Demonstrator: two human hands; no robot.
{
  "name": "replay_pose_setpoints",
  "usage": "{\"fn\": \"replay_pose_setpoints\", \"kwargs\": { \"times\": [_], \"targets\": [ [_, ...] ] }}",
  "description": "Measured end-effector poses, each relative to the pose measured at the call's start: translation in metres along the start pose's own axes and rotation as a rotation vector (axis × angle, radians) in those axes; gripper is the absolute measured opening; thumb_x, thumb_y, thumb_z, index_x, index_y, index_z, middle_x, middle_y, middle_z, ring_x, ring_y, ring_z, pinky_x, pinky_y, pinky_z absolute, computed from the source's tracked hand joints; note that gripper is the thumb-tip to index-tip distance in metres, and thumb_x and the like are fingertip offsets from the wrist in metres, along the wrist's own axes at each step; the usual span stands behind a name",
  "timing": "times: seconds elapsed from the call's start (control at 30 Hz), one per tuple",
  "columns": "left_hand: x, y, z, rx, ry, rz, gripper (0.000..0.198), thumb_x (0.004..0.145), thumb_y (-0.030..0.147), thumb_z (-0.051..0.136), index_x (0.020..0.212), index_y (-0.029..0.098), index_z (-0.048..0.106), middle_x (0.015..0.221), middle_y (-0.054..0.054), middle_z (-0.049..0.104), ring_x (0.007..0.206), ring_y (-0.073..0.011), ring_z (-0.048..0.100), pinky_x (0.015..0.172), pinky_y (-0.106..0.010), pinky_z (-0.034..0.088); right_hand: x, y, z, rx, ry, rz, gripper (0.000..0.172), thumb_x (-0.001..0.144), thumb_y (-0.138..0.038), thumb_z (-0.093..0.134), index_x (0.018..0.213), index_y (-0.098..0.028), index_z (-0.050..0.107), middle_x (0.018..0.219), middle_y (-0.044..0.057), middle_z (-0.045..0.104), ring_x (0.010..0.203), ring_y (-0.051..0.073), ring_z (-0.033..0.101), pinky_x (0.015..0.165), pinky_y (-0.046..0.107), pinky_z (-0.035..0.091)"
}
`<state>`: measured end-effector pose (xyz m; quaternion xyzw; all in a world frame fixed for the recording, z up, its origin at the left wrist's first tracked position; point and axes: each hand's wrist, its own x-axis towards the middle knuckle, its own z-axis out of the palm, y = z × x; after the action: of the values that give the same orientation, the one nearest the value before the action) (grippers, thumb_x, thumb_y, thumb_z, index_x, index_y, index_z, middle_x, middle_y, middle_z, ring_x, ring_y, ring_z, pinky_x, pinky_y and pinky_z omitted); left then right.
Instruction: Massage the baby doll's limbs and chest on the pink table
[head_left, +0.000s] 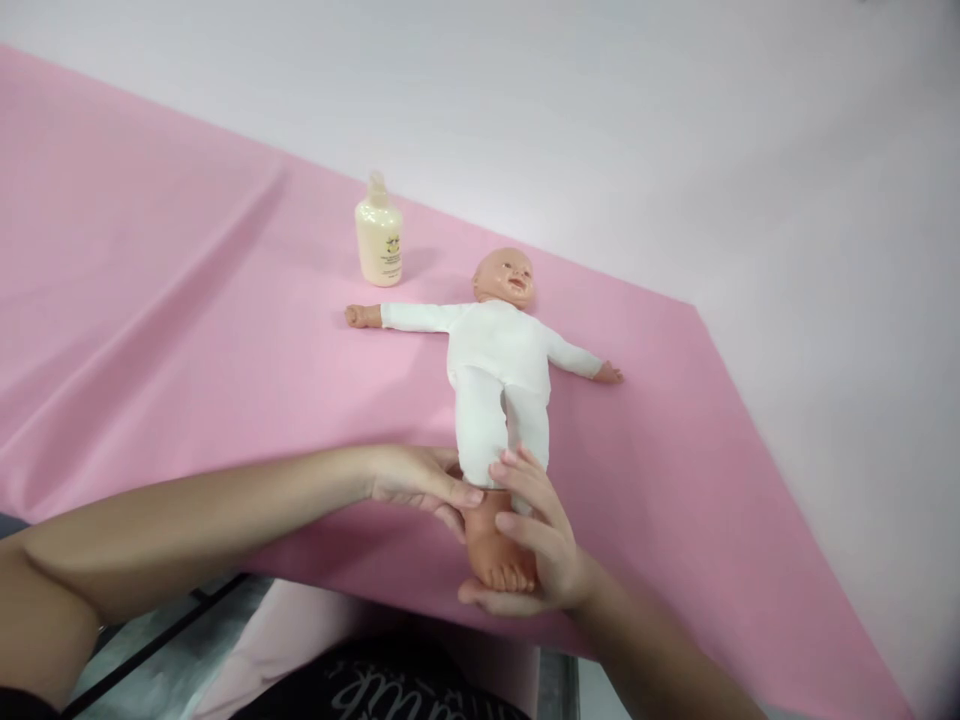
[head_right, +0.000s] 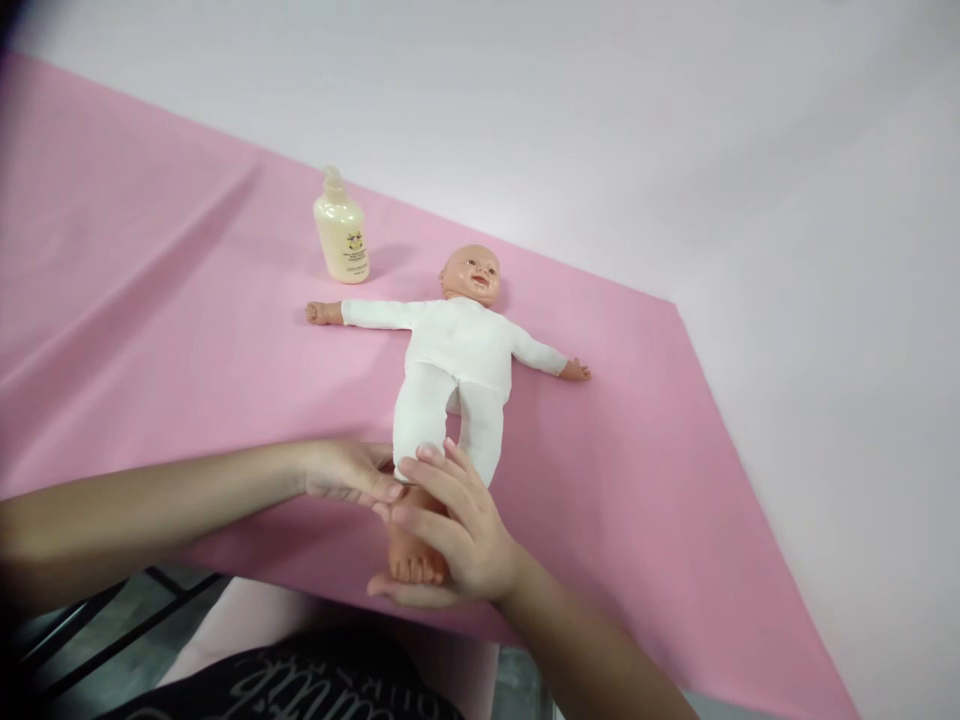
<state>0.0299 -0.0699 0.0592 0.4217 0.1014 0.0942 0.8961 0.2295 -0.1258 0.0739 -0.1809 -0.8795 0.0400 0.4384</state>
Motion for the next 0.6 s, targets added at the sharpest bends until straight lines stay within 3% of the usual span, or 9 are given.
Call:
{"fn": "replay_pose_setpoints", "kwargs": {
  "times": [0.17,0.37,0.47,0.6],
  "targets": [
    [0.0013,-0.0015,-0.0031,0.100,0.016,-0.043,0.063,0.071,0.029,0.082,0.128,0.022,0.057,0.119,-0.005,0.065,0.115,-0.0245,0.060,0.093,-0.035,0.052,0.0068,-0.0003,-0.0035,0.009,-0.174,-0.106,0.044,0.091,-0.042,0.059,0.123,-0.012,0.052,0.123,0.015,0.066,0.130,0.023,0.053,0.110,0.042,0.045],
    [0.0029,0.0018,-0.0005,0.120,0.039,-0.074,0.064,0.061,0.025,0.087,0.120,0.021,0.063,0.115,-0.006,0.067,0.106,-0.0245,0.064,0.086,-0.035,0.055,0.0047,-0.0039,-0.0001,0.101,-0.068,-0.157,0.026,0.096,-0.028,0.052,0.118,-0.013,0.053,0.119,0.016,0.067,0.123,0.022,0.059,0.102,0.039,0.052],
    [0.0030,0.0030,-0.0013,0.148,0.024,-0.046,0.058,0.062,0.026,0.087,0.116,0.019,0.065,0.109,-0.005,0.069,0.103,-0.0226,0.065,0.087,-0.033,0.054,0.0010,-0.0023,0.0009,0.087,-0.090,-0.151,0.037,0.094,-0.030,0.056,0.128,-0.015,0.047,0.132,0.017,0.060,0.129,0.021,0.054,0.108,0.039,0.047],
    [0.0027,0.0017,-0.0038,0.243,-0.069,-0.047,0.047,0.066,0.031,0.086,0.108,0.019,0.069,0.102,-0.002,0.071,0.103,-0.0215,0.066,0.092,-0.032,0.052,-0.0016,0.0018,0.0028,0.025,-0.205,-0.020,0.081,0.083,-0.051,0.067,0.144,-0.013,0.029,0.148,0.022,0.042,0.145,0.026,0.030,0.118,0.050,0.026]
  ]
}}
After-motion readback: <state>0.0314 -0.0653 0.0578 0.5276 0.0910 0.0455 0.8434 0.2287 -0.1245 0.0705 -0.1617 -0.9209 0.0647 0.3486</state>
